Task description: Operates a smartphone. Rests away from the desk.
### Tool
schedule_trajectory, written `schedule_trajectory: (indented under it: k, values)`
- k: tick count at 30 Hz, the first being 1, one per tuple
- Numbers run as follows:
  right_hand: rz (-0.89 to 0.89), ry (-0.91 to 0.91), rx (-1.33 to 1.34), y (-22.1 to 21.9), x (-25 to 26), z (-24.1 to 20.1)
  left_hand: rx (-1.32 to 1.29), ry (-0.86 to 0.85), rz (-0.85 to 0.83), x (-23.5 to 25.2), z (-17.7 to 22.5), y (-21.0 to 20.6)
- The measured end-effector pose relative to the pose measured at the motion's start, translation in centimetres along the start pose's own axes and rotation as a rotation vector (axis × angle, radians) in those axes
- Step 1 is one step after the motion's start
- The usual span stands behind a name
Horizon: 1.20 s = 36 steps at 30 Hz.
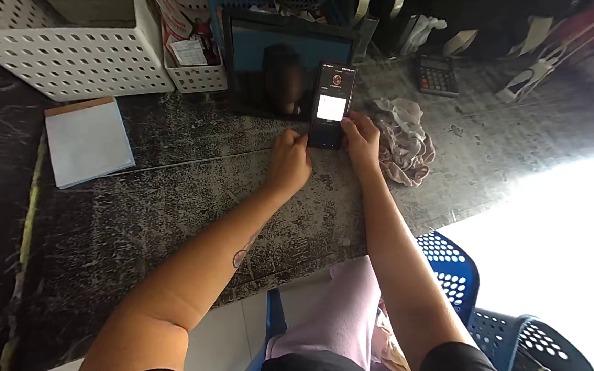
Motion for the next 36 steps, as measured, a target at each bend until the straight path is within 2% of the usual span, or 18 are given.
schedule_trajectory:
  k: [4, 12, 18, 25, 32, 36]
  values:
    - [-0.051, 0.021, -0.032, -0.4, -0.1, 0.0, 0.002, -0.006, 0.010, 0.0, 0.0, 0.0]
    - [-0.032, 0.040, -0.079, -0.6, 0.0, 0.0, 0.016, -0.011, 0.007, -0.1, 0.0, 0.0]
    - [0.074, -0.016, -0.128, -0.3, 0.3, 0.2, 0.017, -0.007, 0.003, 0.0, -0.1, -0.1]
    - [-0.128, 0.019, -0.199, -1.3, 0.1, 0.4, 0.018, -0.001, 0.003, 0.0, 0.0, -0.1]
    - [-0.147, 0.000, -0.432, -2.0, -0.6, -0.6, 0.024, 0.002, 0.002, -0.1, 0.0, 0.0]
    - [-0.164, -0.021, -0.251, -1.7, -0.3, -0.1, 0.029, -0.005, 0.004, -0.1, 0.1, 0.0]
Point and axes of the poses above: each hand's wrist, its own x-axis towards the middle knuckle, its own y-axis out of the back of the hand, z = x × y, the point moved 7 cm from there along x, towards the middle knuckle, and after that the axes turned 3 degrees about -y, right-handed, at the moved point
